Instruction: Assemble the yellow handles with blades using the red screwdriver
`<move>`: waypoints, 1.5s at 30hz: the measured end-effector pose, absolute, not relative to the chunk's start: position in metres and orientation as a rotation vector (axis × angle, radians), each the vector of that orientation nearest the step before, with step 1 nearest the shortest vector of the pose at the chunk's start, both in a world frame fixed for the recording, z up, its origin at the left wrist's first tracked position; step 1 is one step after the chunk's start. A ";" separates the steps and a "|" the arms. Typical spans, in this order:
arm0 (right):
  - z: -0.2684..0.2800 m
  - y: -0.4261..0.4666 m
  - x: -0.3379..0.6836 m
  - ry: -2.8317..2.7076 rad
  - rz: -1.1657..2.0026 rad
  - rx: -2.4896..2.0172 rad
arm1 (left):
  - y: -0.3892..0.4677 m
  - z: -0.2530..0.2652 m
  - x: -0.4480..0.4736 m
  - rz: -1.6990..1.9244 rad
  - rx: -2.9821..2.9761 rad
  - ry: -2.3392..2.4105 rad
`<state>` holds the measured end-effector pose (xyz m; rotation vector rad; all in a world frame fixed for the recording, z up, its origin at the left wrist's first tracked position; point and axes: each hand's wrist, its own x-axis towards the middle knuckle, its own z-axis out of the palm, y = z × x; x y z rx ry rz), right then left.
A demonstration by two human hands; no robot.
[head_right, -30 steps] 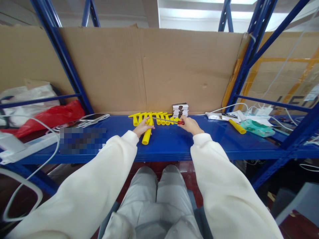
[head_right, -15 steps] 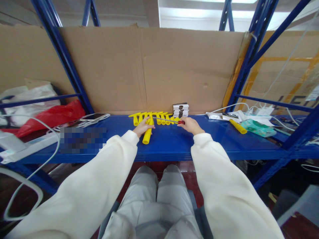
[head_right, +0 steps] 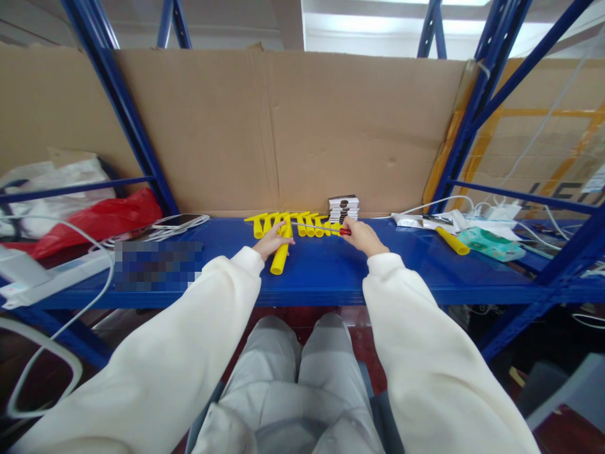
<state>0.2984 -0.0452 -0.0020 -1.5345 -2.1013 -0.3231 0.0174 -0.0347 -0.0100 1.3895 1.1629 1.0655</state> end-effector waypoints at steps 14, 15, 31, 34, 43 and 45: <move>0.002 -0.052 0.297 -2.117 -0.453 -1.581 | -0.042 -0.005 0.018 1.051 1.413 1.199; 0.002 -0.051 0.297 -2.118 -0.448 -1.577 | -0.042 -0.005 0.019 1.053 1.412 1.199; 0.002 -0.050 0.295 -2.099 -0.297 -1.713 | -0.034 -0.007 0.016 1.250 1.497 1.160; 0.000 -0.048 0.296 -2.116 -0.287 -1.721 | -0.034 -0.006 0.017 1.288 1.471 1.225; -0.004 -0.042 0.300 -2.172 -0.258 -1.807 | -0.032 -0.011 0.020 1.115 1.368 1.348; -0.005 -0.040 0.301 -2.179 -0.240 -1.817 | -0.034 -0.010 0.020 1.102 1.318 1.337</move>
